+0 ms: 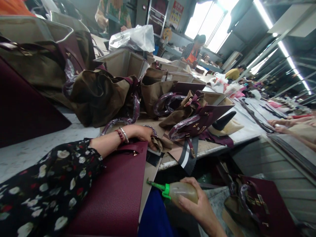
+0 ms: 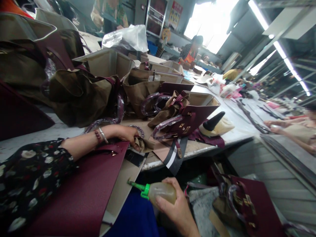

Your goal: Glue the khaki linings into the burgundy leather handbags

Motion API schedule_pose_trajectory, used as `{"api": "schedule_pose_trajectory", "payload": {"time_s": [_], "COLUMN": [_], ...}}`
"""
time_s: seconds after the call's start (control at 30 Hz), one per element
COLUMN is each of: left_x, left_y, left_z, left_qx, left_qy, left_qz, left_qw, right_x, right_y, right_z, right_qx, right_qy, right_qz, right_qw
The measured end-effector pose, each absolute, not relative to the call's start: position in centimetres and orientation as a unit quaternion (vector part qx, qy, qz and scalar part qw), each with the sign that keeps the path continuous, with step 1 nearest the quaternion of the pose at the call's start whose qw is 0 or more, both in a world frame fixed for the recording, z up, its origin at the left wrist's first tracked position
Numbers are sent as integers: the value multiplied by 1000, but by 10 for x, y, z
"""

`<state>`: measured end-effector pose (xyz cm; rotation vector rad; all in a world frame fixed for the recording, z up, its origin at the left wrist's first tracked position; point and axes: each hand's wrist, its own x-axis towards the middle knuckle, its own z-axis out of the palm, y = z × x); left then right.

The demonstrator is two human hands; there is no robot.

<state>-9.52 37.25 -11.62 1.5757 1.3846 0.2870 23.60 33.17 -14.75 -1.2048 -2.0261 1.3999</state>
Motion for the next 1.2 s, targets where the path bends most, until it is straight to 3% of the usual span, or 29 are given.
{"api": "schedule_pose_trajectory", "payload": {"time_s": [0.27, 0.57, 0.83, 1.2], "left_x": [-95, -93, -97, -97], "left_y": [372, 372, 373, 373], "left_z": [-111, -109, -118, -116], "left_qx": [668, 680, 661, 665], "left_qy": [556, 559, 548, 560], "left_qz": [108, 98, 126, 109], "left_qw": [482, 464, 496, 482], "right_x": [247, 241, 246, 239], "right_y": [327, 349, 340, 359], "right_z": [-155, -144, -136, -144], "right_qx": [-381, -450, -406, -441], "right_qy": [-737, -762, -749, -754], "right_qz": [540, 399, 504, 437], "right_qw": [139, 242, 145, 214]}}
